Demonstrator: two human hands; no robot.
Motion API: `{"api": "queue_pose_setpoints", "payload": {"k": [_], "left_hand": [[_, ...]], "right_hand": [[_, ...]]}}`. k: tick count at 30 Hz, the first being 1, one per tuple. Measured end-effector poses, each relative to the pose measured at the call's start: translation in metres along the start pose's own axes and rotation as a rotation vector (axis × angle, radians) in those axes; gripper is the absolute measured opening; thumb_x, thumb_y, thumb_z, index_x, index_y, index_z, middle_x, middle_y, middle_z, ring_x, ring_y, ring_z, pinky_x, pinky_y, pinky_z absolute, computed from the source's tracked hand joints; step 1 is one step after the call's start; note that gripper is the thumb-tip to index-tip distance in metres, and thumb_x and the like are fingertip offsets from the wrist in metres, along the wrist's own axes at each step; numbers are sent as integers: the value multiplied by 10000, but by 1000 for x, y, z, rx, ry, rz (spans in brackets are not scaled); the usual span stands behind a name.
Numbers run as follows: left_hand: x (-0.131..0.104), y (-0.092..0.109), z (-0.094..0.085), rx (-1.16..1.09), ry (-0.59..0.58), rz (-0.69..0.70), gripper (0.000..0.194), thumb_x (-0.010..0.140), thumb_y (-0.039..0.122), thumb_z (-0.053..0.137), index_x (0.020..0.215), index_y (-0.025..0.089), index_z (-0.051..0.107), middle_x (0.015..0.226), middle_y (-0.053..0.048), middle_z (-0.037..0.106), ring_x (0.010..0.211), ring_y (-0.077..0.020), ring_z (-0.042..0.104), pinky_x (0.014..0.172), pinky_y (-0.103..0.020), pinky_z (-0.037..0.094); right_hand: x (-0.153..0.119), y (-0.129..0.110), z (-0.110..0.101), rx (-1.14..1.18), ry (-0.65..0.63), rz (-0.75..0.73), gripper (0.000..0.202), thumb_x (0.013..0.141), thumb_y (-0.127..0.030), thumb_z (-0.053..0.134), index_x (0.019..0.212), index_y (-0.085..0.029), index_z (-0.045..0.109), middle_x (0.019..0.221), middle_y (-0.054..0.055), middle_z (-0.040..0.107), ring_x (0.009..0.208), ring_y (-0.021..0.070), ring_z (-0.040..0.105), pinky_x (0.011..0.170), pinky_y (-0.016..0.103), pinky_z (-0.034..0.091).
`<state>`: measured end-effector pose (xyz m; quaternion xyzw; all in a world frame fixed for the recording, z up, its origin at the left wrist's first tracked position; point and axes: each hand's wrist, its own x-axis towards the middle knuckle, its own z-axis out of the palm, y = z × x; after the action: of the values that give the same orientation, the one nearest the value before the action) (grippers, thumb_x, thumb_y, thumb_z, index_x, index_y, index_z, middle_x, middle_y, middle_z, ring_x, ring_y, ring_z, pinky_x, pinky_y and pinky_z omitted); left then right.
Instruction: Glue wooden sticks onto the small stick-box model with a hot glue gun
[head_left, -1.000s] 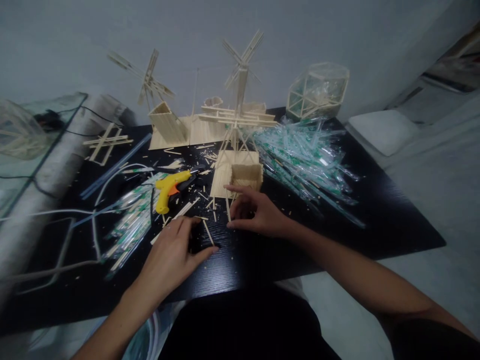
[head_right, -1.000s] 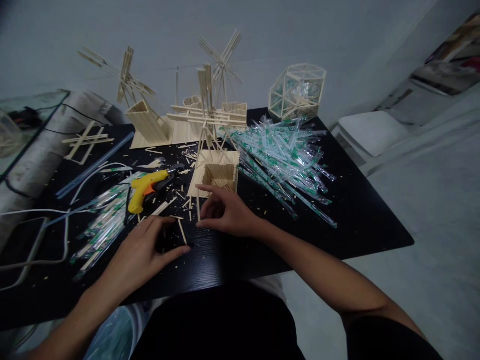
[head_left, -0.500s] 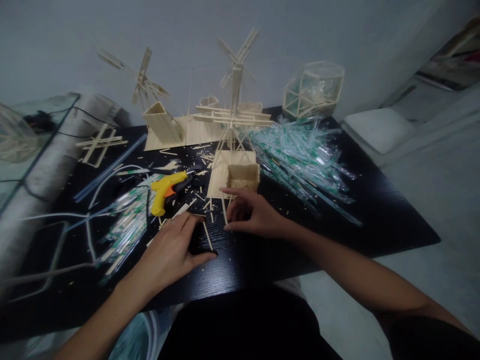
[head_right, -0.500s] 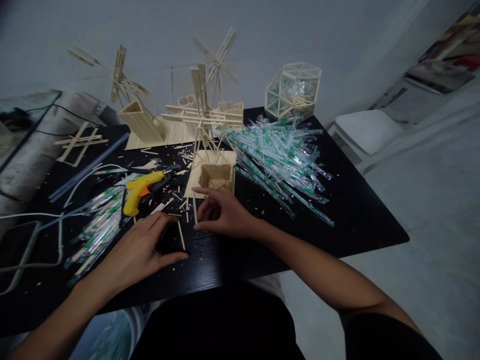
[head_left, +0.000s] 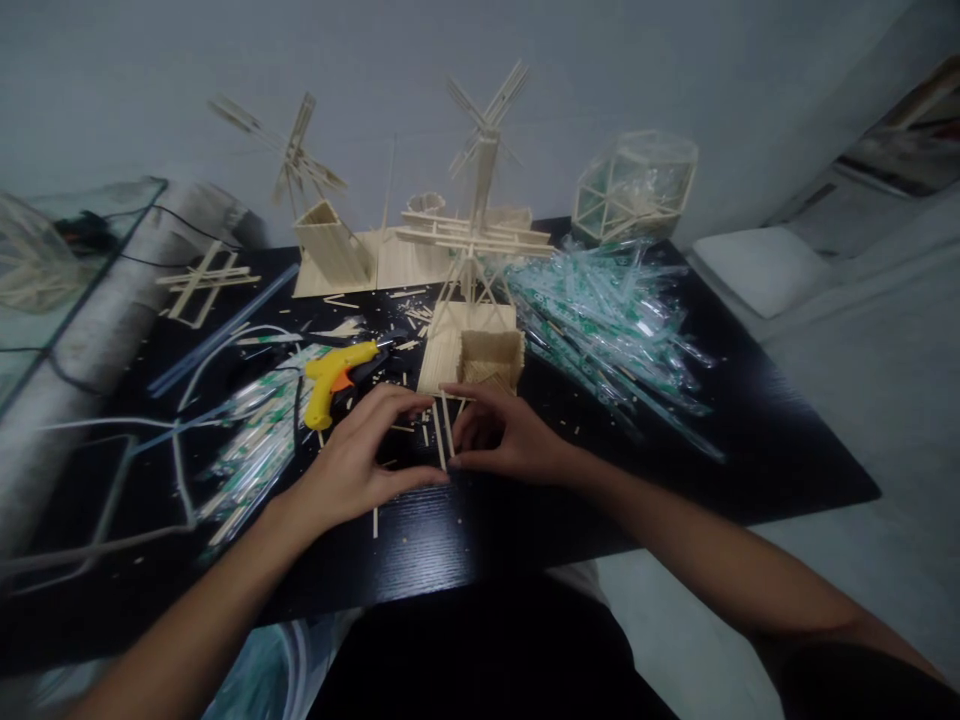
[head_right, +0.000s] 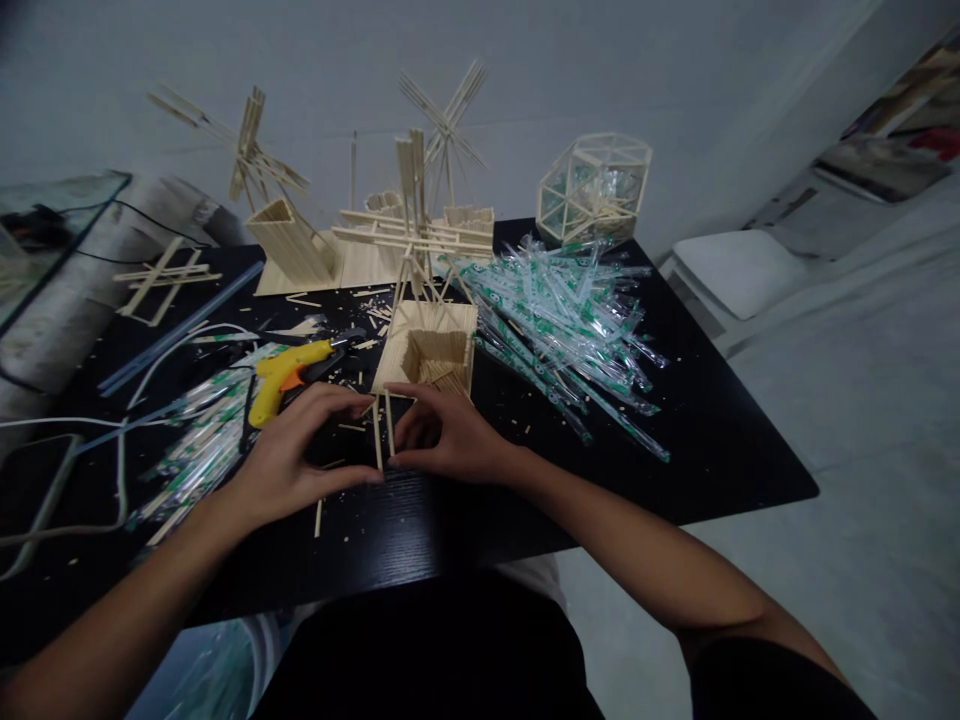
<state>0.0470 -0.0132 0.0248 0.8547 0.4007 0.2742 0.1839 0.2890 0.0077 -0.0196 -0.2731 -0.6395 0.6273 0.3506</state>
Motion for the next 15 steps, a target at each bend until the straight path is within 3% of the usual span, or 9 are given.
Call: {"api": "queue_pose_setpoints", "payload": {"k": [5,15], "left_hand": [[-5,-8,17,-44,151,38,717,706,438,888,1299,209,557,1083,-65,619,1012,-236,623,898,-384,528],[-6,-12,18,-105,150,7,689,702,417,894,1285,226,581,1064,-54,614,966,-219,623,864,-378,534]], "right_hand": [[-1,0,3,35,-28,30,826,725,-224,877,1456,-217,492,893,1,722,744,128,681,702,261,554],[-2,-3,7,43,-33,58,827,719,-219,882,1450,-210,496,912,10,723,755,124,685,688,245,540]]}}
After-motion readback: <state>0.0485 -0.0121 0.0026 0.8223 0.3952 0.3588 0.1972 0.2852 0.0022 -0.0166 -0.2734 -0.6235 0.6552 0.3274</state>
